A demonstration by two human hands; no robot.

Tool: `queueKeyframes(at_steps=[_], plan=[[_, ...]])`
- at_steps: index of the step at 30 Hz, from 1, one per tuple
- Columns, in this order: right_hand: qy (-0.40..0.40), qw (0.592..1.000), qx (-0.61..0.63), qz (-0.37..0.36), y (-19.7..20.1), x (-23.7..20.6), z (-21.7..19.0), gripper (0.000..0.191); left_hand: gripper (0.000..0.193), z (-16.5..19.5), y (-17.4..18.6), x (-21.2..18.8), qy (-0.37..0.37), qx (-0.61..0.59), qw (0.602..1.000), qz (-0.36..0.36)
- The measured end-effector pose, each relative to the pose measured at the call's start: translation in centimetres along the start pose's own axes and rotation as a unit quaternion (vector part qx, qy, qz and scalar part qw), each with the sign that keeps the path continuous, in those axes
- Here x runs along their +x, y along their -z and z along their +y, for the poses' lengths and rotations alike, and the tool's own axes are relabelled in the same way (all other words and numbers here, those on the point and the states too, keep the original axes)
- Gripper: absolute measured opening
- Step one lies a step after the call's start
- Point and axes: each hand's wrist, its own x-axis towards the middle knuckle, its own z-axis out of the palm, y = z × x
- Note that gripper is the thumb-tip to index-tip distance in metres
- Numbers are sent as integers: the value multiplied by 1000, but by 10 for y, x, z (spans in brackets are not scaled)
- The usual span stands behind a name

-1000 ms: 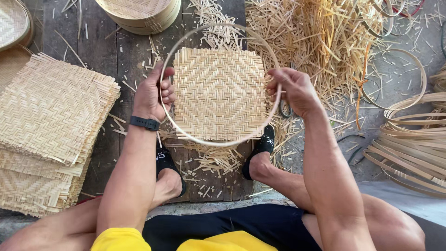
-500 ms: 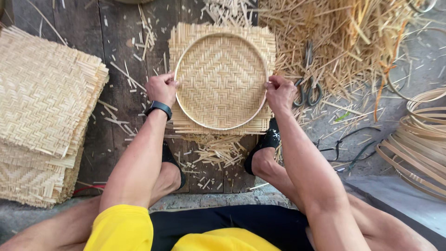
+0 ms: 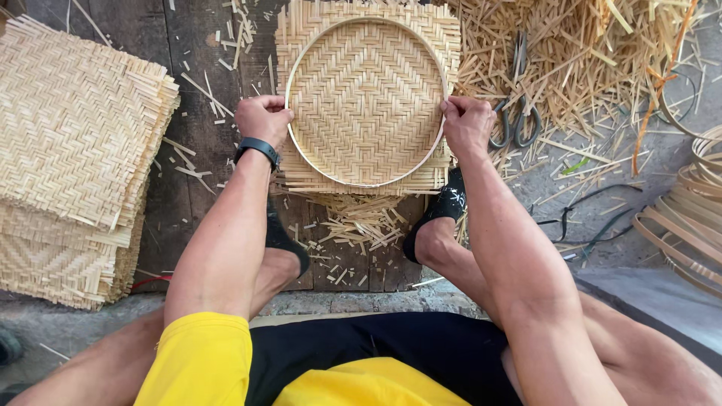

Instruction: The person assembles a round woven basket by placing a pre-woven square mat onto a circular wooden frame, then uses shears to trim the excess matting around the frame edge. The process is repeated multiple times with different mats and frames.

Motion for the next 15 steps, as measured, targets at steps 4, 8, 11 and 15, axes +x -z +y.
queueKeyframes(at_steps=[4,8,11,15], plan=[[29,999,5,19,0,2,4,21,20,-4,0,0,129,-101,986,-30],[-19,1000,-1,-8,-2,5,4,21,21,-7,-2,2,125,-120,985,-24],[-15,1000,-13,3,-3,6,2,20,23,-9,-5,5,156,-157,974,-41],[-36,999,-18,-7,-1,5,-1,20,23,-12,-6,2,168,-184,967,-50]])
